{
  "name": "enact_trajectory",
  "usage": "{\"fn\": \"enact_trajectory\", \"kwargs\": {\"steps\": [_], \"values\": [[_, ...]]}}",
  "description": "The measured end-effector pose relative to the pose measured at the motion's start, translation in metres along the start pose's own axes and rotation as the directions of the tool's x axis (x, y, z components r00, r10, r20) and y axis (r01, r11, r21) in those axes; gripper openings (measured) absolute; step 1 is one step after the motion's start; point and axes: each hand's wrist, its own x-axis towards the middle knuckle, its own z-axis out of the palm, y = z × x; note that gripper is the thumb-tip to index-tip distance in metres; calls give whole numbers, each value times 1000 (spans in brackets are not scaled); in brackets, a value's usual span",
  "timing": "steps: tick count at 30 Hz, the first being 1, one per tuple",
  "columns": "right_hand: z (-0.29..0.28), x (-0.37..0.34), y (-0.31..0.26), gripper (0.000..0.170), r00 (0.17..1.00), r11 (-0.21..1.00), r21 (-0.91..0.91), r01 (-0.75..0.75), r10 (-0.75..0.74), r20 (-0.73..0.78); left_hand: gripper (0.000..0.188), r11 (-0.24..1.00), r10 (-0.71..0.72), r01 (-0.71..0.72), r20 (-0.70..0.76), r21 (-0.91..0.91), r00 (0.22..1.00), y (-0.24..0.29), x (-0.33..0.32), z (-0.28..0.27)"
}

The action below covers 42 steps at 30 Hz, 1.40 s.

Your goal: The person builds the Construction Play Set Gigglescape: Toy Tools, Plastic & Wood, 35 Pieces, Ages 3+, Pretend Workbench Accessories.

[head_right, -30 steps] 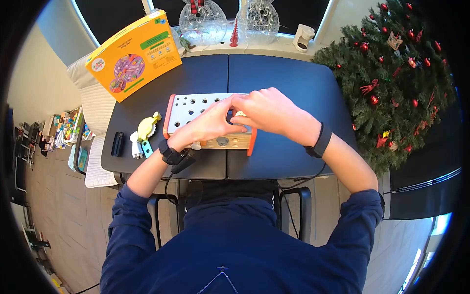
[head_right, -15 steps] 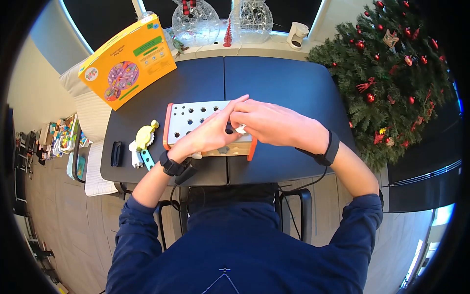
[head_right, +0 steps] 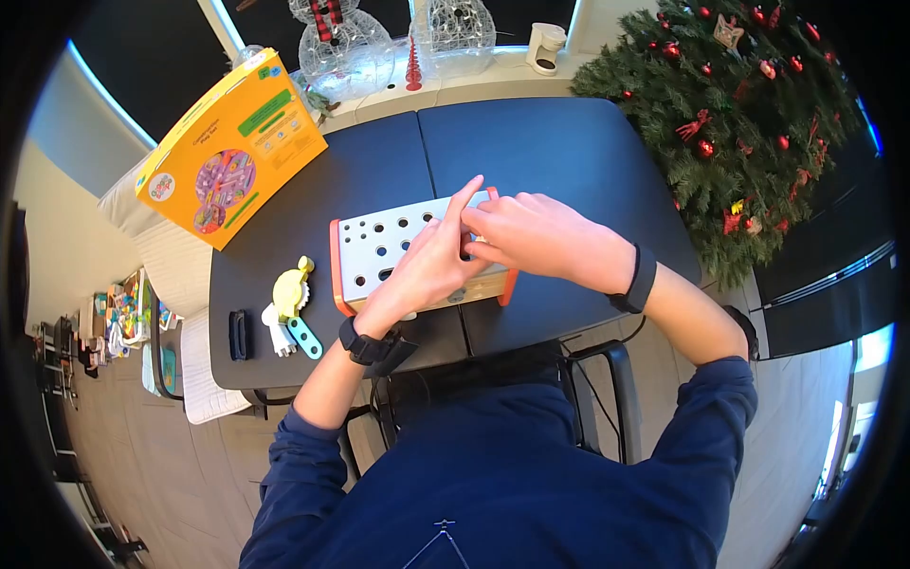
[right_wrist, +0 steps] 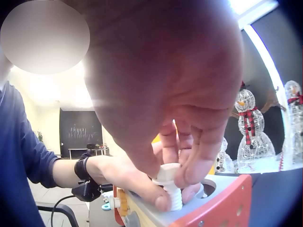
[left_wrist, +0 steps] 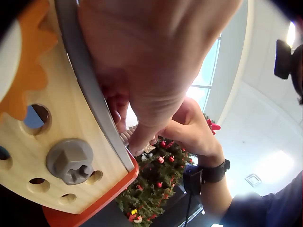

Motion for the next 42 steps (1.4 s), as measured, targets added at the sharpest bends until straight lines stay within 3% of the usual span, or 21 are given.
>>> {"fn": "enact_trajectory", "kwargs": {"steps": [3,6,9,15,18,21,24,25,28,31,34,36,37,40,42], "values": [[-2,4,-10,28,996,987,-139,-85,90,27,103,997,76,-75,16,-36,997,-9,1,1],[18,-2,6,21,932,977,86,196,-159,-325,103,990,139,-140,-28,-25,990,-14,2,4],[0,-11,6,14,950,937,195,289,-255,-178,105,997,-76,76,117,4,990,13,0,-12],[10,-6,20,11,945,901,289,324,-292,-150,104,995,-88,91,103,-32,991,3,0,-7],[10,0,20,13,944,919,240,313,-275,-179,101,999,52,-52,-14,-2,999,4,-3,-2],[5,5,11,22,986,980,133,148,-135,-103,103,997,-62,62,-5,46,998,2,-1,1],[7,6,15,27,974,985,-3,174,-173,-148,102,994,-108,109,43,-25,993,9,-2,-4],[-1,3,15,22,976,981,45,188,-182,-116,100,990,-123,126,50,-56,991,13,-4,-6],[3,-1,39,17,826,792,264,551,-473,-307,96,998,-58,58,16,-2,998,3,-4,1],[7,6,59,15,759,698,299,650,-610,-225,97,991,10,-1,-65,135,998,6,-6,11],[8,21,64,20,722,670,279,688,-669,-176,103,988,31,-6,-158,154,987,13,-5,18],[3,20,59,22,797,759,255,599,-596,-95,104,994,-49,66,-179,90,983,28,-7,17],[-1,18,55,23,832,802,236,548,-551,-58,104,981,-163,173,-117,85,980,31,-5,13],[-7,17,45,25,916,917,-17,398,-397,64,103,979,-156,169,-113,113,981,23,-1,15],[-20,17,50,25,917,923,63,379,-384,107,104,984,-164,170,-88,62,983,25,2,16]]}}
